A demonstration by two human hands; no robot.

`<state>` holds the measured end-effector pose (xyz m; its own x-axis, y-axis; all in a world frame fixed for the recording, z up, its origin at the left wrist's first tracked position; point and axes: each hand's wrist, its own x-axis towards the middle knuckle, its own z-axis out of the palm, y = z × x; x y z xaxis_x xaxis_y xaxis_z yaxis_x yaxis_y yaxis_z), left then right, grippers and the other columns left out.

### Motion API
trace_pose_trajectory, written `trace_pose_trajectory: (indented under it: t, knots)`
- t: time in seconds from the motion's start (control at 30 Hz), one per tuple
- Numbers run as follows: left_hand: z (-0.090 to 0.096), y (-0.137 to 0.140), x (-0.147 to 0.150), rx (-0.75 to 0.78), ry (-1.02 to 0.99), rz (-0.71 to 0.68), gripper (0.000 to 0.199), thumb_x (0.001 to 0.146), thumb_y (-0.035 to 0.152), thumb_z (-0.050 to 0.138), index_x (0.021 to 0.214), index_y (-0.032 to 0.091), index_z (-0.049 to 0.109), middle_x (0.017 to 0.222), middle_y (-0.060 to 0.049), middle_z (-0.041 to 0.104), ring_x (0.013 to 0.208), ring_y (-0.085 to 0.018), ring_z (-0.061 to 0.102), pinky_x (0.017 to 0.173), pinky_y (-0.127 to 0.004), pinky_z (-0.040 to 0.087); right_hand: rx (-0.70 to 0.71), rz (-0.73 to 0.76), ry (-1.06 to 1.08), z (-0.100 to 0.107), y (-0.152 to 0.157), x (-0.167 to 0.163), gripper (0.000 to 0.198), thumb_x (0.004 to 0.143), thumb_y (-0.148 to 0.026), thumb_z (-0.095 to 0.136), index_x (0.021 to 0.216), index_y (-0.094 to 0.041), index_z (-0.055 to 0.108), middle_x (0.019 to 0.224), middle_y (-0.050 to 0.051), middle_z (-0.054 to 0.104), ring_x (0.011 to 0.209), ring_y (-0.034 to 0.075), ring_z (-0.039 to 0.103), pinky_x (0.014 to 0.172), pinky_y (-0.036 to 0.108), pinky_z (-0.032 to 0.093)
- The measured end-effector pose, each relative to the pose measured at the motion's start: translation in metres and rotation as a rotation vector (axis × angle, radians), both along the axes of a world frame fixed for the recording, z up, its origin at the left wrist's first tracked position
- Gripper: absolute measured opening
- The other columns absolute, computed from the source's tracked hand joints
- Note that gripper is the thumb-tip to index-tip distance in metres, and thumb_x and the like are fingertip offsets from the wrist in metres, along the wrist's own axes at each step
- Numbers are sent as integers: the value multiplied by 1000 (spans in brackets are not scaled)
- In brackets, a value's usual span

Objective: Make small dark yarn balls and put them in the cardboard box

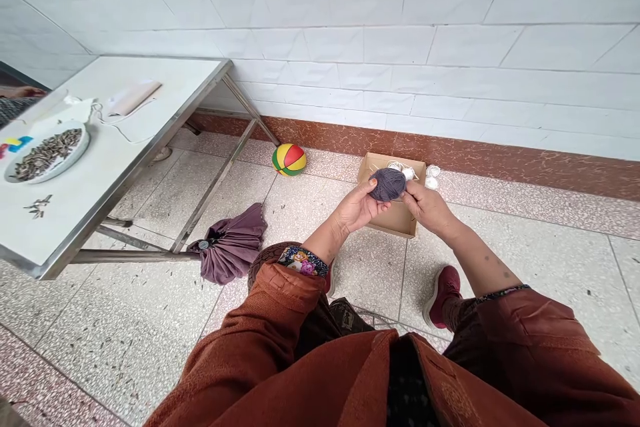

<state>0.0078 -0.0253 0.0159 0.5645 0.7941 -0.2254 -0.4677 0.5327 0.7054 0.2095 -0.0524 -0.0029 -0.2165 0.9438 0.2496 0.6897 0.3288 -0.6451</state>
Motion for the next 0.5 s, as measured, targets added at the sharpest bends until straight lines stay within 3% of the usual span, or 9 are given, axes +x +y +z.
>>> trace_pose_trajectory:
  t: [0.23, 0.37, 0.5]
  knots:
    - [-9, 5, 0, 91, 204, 16, 53, 80, 42, 75, 124, 19, 55, 86, -1, 67, 64, -9, 59, 63, -23, 44, 5, 218, 103, 18, -9, -3, 17, 98, -34, 56, 94, -25, 69, 86, 4, 70, 73, 18, 62, 69, 32, 47]
    - [-13, 2, 3, 146, 399, -80, 53, 86, 48, 67, 129, 19, 53, 79, 1, 63, 56, -8, 57, 58, -23, 42, 39, 191, 141, 23, -8, 0, 18, 98, -36, 59, 90, -26, 72, 83, 3, 69, 74, 19, 61, 70, 33, 48]
    - [-14, -1, 3, 195, 416, -150, 56, 89, 53, 62, 132, 20, 50, 86, -2, 66, 60, -10, 60, 61, -25, 46, 64, 127, 153, 21, -3, 4, 21, 97, -39, 61, 86, -26, 71, 82, 4, 68, 76, 21, 61, 73, 36, 48]
